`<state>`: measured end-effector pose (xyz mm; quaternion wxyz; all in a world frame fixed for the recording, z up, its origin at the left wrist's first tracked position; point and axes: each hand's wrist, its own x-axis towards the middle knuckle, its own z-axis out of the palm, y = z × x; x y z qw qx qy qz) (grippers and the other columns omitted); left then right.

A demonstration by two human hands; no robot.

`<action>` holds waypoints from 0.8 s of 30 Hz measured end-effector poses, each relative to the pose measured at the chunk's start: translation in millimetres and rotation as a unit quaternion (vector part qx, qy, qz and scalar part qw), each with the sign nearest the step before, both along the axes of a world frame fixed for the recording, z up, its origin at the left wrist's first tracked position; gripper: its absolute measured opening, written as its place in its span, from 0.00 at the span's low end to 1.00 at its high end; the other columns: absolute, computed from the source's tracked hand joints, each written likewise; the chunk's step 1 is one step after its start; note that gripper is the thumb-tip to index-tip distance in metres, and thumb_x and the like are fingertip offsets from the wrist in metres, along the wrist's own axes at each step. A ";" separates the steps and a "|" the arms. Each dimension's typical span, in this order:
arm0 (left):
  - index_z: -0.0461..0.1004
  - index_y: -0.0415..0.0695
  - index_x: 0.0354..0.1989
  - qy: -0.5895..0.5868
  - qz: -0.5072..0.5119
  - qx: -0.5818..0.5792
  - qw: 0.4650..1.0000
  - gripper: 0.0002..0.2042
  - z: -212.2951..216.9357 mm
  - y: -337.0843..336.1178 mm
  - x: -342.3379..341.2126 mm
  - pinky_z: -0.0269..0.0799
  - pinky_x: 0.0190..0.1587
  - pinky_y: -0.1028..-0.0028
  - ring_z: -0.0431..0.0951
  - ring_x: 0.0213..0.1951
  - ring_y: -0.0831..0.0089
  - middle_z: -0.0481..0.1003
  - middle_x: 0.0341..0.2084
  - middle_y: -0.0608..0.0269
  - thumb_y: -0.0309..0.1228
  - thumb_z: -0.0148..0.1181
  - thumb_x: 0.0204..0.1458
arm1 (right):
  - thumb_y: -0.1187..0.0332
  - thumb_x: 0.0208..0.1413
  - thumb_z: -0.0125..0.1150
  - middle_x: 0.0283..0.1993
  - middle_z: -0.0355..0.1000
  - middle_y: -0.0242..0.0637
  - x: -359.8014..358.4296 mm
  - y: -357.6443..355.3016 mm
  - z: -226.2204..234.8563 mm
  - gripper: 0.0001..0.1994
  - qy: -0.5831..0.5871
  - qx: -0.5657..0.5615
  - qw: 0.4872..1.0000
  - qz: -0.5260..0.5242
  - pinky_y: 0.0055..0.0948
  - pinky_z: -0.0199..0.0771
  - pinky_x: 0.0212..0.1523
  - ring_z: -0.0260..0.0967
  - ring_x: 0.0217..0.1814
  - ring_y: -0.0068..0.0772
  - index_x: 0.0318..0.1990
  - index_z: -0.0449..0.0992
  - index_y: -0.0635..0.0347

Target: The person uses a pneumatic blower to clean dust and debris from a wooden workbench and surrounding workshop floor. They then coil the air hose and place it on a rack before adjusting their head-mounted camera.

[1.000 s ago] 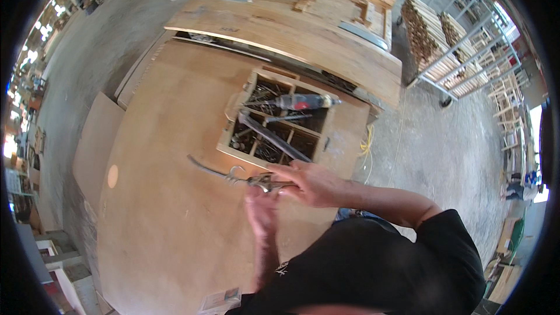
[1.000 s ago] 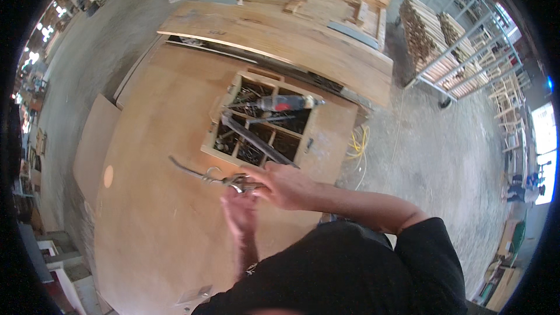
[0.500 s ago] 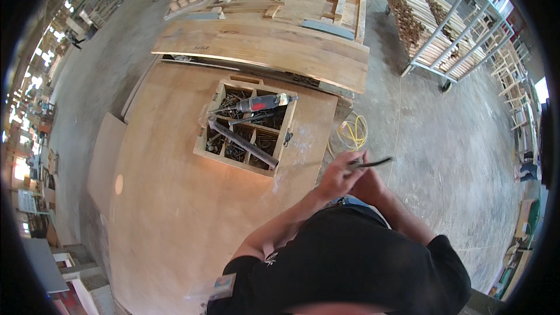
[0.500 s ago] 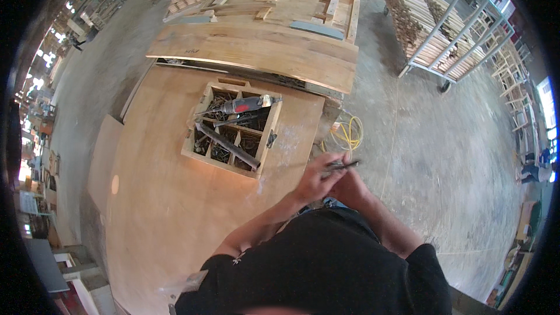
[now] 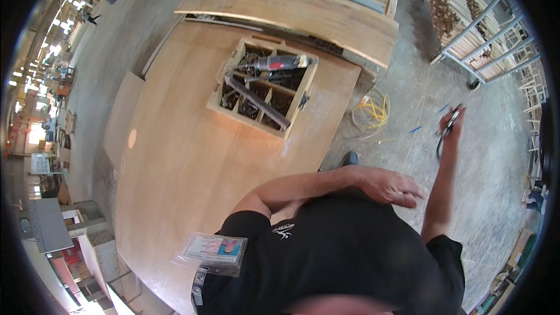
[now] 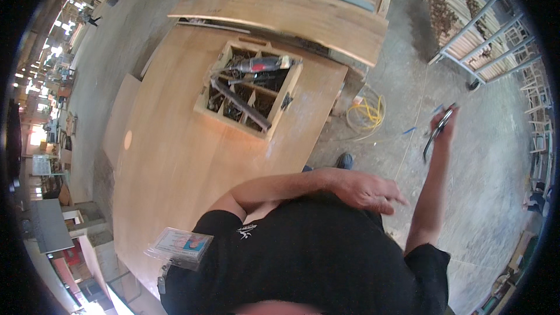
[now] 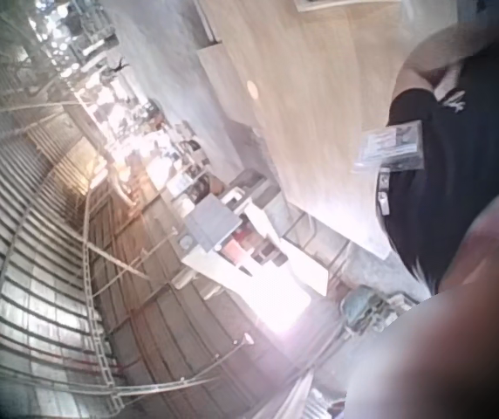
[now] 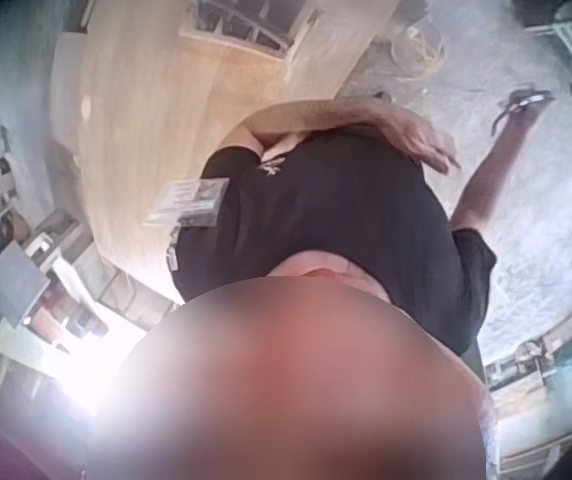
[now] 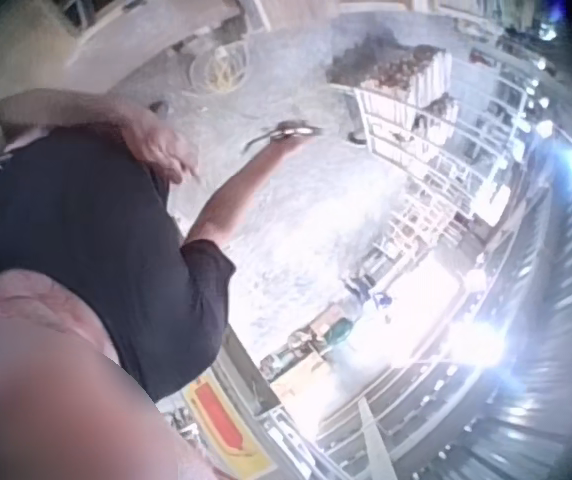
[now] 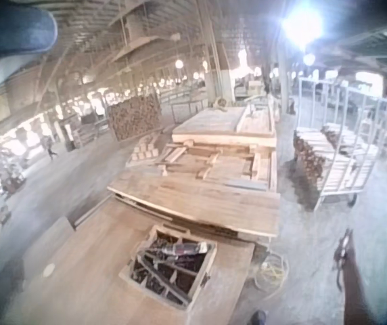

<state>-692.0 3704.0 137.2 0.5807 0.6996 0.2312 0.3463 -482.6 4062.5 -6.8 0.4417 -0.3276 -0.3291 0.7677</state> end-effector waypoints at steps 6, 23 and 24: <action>0.67 0.42 0.68 -0.174 -0.138 0.054 0.974 0.28 61.9 -36.9 -5.1 0.58 0.69 0.62 0.65 0.67 0.53 0.66 0.65 0.46 0.51 0.46 0.69 | 0.42 0.65 0.57 0.18 0.57 0.25 -40.5 23.8 9.6 0.24 -0.235 0.050 0.969 -0.048 0.23 0.55 0.16 0.56 0.15 0.20 0.44 0.72 0.58; 0.78 0.41 0.54 0.262 0.481 -0.061 0.834 0.17 -25.4 -67.1 -139.2 0.77 0.50 0.66 0.83 0.47 0.62 0.82 0.45 0.51 0.36 0.63 0.60 | 0.54 0.69 0.49 0.22 0.61 0.27 -111.6 29.1 126.1 0.16 0.261 0.050 0.964 0.028 0.29 0.59 0.25 0.60 0.23 0.26 0.35 0.68 0.56; 0.78 0.41 0.54 0.282 0.464 -0.059 0.838 0.17 -23.5 -61.1 -141.9 0.77 0.50 0.66 0.83 0.47 0.64 0.82 0.45 0.51 0.35 0.63 0.60 | 0.54 0.69 0.50 0.23 0.62 0.27 -116.0 45.0 118.0 0.16 0.327 0.061 0.934 0.132 0.28 0.60 0.25 0.60 0.24 0.26 0.35 0.68 0.56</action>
